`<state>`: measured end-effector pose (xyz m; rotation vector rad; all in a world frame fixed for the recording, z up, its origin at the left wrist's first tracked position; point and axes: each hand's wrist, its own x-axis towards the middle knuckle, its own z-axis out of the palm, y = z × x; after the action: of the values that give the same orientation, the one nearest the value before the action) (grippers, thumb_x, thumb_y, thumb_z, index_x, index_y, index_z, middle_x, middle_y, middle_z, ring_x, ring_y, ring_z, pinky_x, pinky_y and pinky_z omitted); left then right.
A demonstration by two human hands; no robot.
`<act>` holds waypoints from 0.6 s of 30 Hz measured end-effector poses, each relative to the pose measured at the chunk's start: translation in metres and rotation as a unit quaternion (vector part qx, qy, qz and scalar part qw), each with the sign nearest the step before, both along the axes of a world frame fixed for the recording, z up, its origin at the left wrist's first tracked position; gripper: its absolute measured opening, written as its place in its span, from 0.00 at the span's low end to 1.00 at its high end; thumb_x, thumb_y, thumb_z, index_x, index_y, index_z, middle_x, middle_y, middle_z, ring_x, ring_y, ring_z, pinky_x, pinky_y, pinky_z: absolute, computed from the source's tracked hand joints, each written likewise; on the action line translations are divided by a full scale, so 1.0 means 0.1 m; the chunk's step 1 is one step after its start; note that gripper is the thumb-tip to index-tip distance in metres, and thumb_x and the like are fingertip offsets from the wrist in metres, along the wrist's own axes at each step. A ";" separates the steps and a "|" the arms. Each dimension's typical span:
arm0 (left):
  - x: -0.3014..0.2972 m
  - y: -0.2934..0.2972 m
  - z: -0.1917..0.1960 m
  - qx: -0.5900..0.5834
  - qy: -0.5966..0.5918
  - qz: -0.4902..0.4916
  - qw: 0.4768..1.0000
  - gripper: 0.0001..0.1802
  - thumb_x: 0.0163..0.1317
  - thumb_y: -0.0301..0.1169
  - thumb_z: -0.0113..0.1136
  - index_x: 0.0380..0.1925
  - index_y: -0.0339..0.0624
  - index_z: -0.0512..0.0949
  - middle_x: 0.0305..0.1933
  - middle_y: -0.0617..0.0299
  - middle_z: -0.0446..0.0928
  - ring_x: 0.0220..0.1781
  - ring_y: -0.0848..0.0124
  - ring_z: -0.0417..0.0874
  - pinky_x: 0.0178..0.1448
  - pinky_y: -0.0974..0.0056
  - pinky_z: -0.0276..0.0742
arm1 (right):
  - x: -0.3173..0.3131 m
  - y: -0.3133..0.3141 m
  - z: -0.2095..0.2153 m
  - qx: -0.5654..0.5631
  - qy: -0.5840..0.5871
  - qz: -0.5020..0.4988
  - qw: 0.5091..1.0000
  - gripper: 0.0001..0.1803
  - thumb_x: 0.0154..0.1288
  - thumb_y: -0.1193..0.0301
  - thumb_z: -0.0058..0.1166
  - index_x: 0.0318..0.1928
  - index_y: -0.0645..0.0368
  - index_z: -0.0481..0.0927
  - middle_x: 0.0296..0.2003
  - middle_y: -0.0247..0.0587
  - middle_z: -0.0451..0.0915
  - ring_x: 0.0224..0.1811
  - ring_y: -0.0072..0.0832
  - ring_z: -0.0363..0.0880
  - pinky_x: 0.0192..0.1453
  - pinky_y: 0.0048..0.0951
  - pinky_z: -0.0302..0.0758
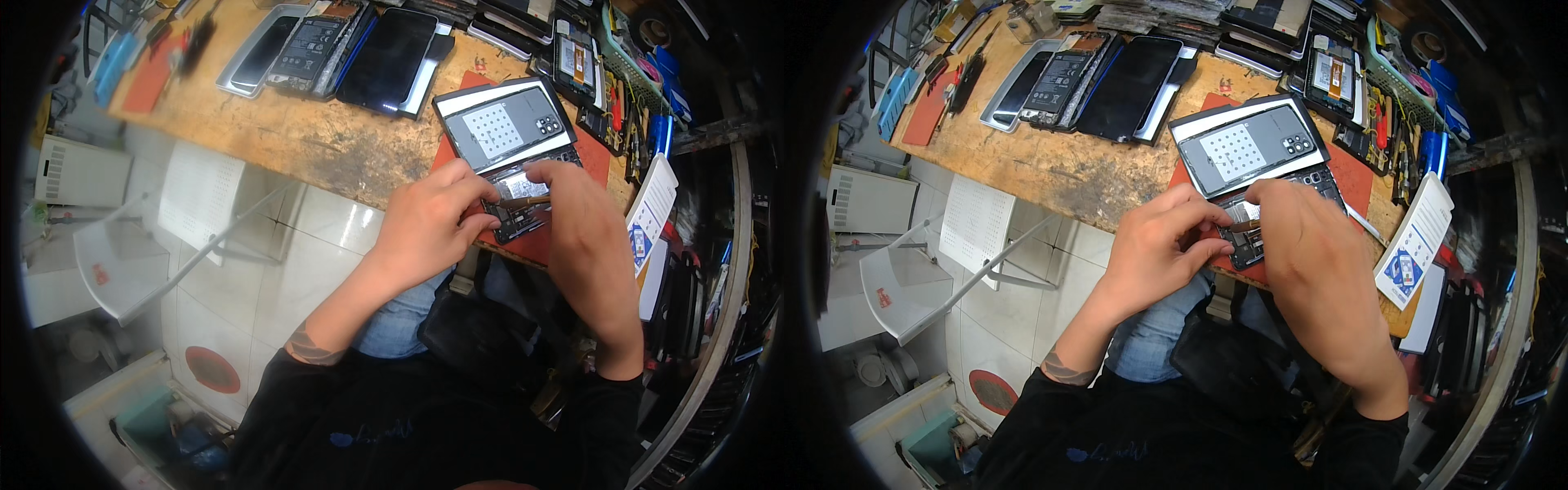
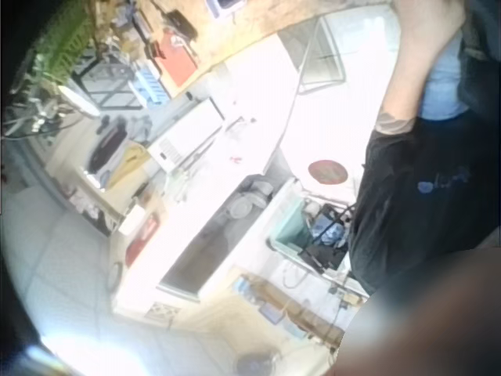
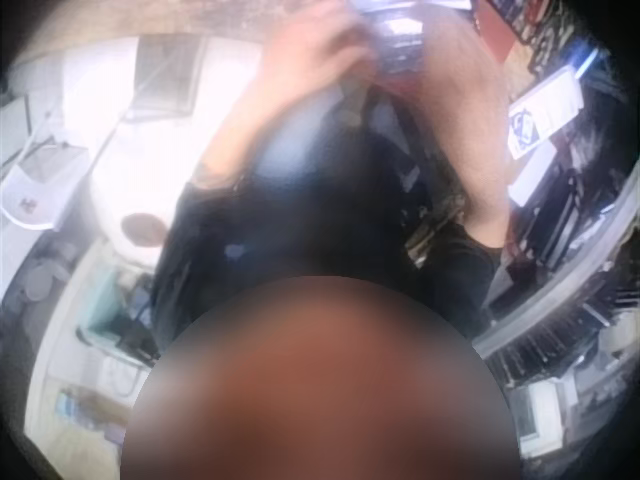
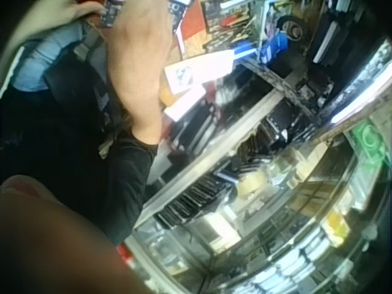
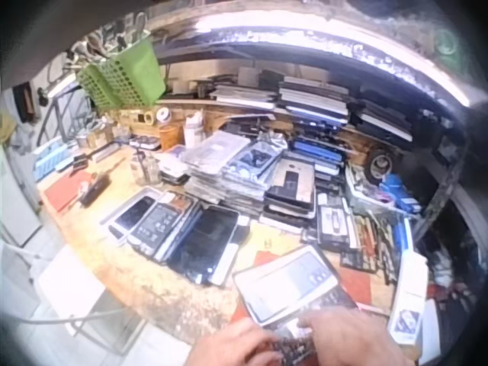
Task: The person disassembles a blue smartphone, removes the back cover, and uses a screwdriver to work on the internal components. They handle multiple phone parts and tools on a cluttered workbench.
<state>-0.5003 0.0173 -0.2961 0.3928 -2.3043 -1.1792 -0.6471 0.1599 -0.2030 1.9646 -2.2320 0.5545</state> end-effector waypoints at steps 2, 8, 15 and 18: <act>-0.01 0.00 0.00 0.008 -0.010 -0.002 1.000 0.13 0.59 0.29 0.81 0.42 0.46 0.87 0.39 0.62 0.82 0.37 0.59 0.89 0.38 0.56 0.83 | -0.01 0.01 0.00 0.026 -0.031 -0.011 0.999 0.21 0.63 0.80 0.73 0.54 0.64 0.80 0.46 0.49 0.86 0.46 0.53 0.87 0.47 0.47 0.81; -0.05 0.04 0.01 -0.037 -0.020 0.026 0.999 0.11 0.60 0.30 0.81 0.39 0.45 0.86 0.38 0.60 0.83 0.35 0.57 0.89 0.38 0.55 0.83 | -0.03 0.02 -0.01 0.036 -0.114 -0.034 0.992 0.18 0.68 0.79 0.70 0.54 0.62 0.76 0.42 0.50 0.86 0.44 0.50 0.89 0.47 0.46 0.83; -0.08 0.03 0.10 -0.069 -0.051 0.032 0.996 0.10 0.63 0.31 0.79 0.38 0.46 0.84 0.38 0.59 0.83 0.36 0.52 0.89 0.38 0.52 0.82 | -0.12 0.00 -0.26 -0.028 -0.340 -0.056 0.938 0.12 0.76 0.86 0.60 0.51 0.65 0.70 0.40 0.52 0.90 0.46 0.42 0.94 0.51 0.38 0.87; -0.09 0.03 0.10 -0.080 -0.057 0.020 0.995 0.10 0.63 0.30 0.79 0.38 0.46 0.83 0.38 0.59 0.83 0.37 0.52 0.88 0.38 0.52 0.82 | -0.16 0.03 -0.37 -0.101 -0.405 -0.035 0.908 0.11 0.77 0.86 0.58 0.50 0.64 0.69 0.40 0.53 0.91 0.46 0.38 0.95 0.53 0.35 0.88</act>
<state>-0.5093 0.0201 -0.2858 0.4555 -2.4555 -0.9670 -0.6635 0.1631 -0.2405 1.7116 -2.4690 1.7768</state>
